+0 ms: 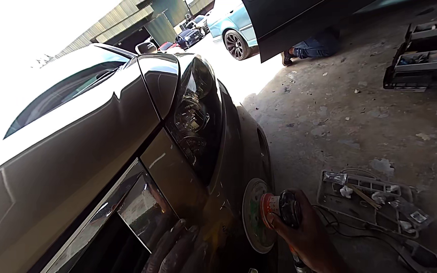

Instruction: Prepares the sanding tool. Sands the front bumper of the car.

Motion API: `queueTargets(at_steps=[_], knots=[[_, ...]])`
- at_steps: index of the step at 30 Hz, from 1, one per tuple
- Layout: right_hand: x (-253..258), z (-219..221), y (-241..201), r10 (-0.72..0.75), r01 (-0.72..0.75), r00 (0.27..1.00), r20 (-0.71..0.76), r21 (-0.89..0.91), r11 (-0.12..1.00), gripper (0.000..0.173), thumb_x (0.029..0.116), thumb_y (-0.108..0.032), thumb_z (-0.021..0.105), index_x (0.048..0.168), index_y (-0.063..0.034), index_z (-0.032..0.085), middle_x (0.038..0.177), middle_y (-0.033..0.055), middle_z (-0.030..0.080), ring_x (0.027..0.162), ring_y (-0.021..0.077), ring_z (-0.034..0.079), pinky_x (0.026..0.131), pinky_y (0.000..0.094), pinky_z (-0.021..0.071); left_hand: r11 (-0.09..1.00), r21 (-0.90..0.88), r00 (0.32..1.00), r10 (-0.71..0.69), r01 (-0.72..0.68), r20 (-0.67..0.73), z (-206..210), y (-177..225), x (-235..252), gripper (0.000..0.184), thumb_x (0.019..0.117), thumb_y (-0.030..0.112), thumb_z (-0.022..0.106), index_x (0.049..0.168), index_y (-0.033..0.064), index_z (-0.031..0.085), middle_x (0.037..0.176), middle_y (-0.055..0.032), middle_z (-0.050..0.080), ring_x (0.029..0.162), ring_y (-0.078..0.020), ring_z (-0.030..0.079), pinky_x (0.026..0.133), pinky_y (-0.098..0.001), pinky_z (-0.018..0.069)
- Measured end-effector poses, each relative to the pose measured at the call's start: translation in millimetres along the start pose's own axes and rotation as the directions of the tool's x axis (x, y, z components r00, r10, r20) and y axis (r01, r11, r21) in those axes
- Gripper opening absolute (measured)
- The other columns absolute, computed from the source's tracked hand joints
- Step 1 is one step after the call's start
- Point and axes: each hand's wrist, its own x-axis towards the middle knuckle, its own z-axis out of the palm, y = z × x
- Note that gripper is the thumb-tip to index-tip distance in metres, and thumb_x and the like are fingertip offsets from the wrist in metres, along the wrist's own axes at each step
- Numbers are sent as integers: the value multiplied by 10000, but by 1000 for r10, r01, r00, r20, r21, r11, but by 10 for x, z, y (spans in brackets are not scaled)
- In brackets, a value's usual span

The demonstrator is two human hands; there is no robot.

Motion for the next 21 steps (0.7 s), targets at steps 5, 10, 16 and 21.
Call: queueTargets(at_steps=[5, 10, 16, 21], knots=[[45, -23, 31, 52, -52, 999, 3, -4, 999, 756, 721, -569, 772, 1282, -121, 537, 941, -37, 695, 769, 56, 689, 630, 295, 595, 988, 129, 994, 95, -88, -55, 415, -333, 132, 965, 890, 788, 502, 1531, 78, 379, 1568, -227, 431, 1504, -355, 351, 1239, -479, 279], [34, -30, 73, 46, -46, 999, 6, -11, 999, 766, 723, -572, 774, 1284, -109, 535, 937, -27, 690, 721, 60, 681, 575, 288, 586, 980, -134, 987, 134, -145, -85, 359, -400, 103, 978, 872, 799, 480, 1522, 79, 361, 1593, -216, 386, 1538, -342, 288, 1265, -527, 222], [62, -17, 33, 38, -38, 999, 4, -19, 999, 764, 728, -563, 770, 1291, -103, 534, 929, -29, 688, 715, 49, 676, 570, 277, 581, 972, -167, 983, 147, -164, -113, 385, -430, 81, 1034, 785, 842, 550, 1529, 146, 372, 1593, -164, 408, 1533, -320, 302, 1263, -537, 229], [71, 18, 91, 31, -31, 999, -23, -15, 999, 776, 730, -579, 766, 1290, -95, 531, 935, -32, 687, 736, 45, 679, 597, 273, 589, 962, -210, 980, 148, -174, -137, 400, -464, 37, 997, 777, 826, 578, 1494, 150, 430, 1560, -159, 454, 1507, -332, 349, 1250, -555, 258]])
